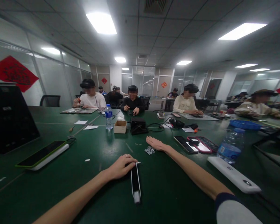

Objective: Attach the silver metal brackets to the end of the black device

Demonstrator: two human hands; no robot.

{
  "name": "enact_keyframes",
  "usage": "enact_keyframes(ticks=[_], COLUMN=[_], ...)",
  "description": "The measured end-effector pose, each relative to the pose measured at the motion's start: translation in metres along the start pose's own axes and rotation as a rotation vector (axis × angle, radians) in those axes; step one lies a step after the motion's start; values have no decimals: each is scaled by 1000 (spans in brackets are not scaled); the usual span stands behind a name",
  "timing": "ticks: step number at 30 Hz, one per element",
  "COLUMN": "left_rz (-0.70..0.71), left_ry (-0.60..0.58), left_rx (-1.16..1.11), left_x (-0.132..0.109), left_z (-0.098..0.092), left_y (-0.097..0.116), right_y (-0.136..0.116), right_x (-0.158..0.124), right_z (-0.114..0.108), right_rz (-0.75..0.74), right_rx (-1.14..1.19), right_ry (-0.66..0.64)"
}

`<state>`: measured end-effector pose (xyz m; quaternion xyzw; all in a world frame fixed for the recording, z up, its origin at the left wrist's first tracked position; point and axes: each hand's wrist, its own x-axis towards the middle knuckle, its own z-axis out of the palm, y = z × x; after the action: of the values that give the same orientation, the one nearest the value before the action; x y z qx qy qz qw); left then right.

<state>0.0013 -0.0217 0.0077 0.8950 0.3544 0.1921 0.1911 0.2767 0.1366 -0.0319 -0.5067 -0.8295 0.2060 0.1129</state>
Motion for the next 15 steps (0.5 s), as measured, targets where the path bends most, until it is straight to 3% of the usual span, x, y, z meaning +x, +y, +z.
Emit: enact_keyframes(ticks=[3,7,11,15], left_rz=[-6,13,12,5], left_ry=[0,10,4,-3], left_rx=[0,8,-9,-2], left_x=[0,1,2,3], left_z=[1,2,2,2], left_y=[-1,-5,-8,-8], right_y=[-10,-7,34,82], right_x=[-32,-70,-98,-119], right_z=[4,-11,-45,-70], right_rz=[-106,-86,116,346], right_rx=[105,77,-134,-385], right_ry=[28,271,521,556])
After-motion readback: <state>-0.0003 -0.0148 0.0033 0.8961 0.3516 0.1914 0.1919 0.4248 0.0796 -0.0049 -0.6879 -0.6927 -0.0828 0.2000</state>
